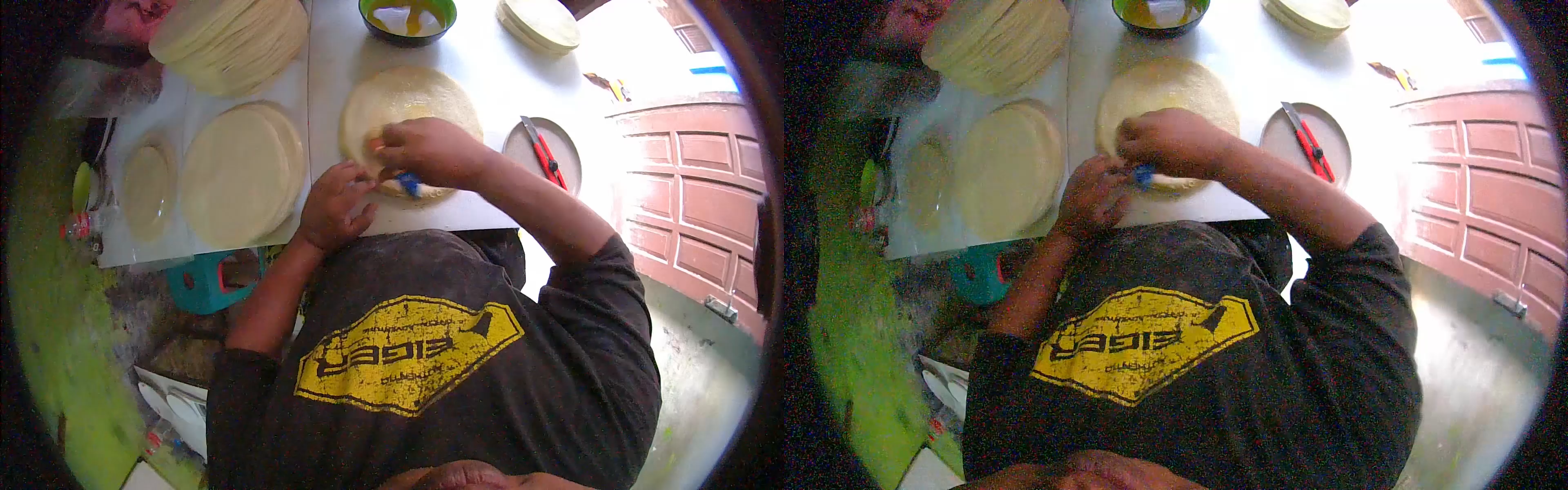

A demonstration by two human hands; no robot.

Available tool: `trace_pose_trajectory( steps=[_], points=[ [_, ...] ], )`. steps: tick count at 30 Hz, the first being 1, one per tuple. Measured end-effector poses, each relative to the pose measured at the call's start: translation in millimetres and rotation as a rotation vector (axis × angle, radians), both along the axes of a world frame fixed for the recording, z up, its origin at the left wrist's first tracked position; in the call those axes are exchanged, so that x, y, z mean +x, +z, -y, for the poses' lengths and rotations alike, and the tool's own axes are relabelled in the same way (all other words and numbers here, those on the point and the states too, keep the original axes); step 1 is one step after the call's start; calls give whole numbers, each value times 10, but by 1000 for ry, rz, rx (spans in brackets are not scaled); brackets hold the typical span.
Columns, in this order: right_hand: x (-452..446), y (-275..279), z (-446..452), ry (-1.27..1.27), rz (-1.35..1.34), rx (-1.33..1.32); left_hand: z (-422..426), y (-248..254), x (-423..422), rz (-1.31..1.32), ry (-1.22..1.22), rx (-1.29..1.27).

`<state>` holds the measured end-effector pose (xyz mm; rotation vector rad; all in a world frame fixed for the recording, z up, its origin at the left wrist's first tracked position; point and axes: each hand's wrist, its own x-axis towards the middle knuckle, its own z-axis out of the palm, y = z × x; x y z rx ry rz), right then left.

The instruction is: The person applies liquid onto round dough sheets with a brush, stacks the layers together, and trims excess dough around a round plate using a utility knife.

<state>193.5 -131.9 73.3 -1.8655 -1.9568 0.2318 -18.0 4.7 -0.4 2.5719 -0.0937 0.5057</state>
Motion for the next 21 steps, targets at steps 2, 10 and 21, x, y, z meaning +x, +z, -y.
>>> trace_pose_trajectory(
  steps=[2, 10, 21],
  points=[
    [216, 24, 211, -132, -14, 72, -3, 31, -14, 16, 13, -23],
    [309, 117, 428, -259, -256, -64, -10, 7, -10, 11, -26, -49],
    [774, -159, -556, -160, -46, 186, -8, 2, -14, 36, 17, 1]
  ],
)
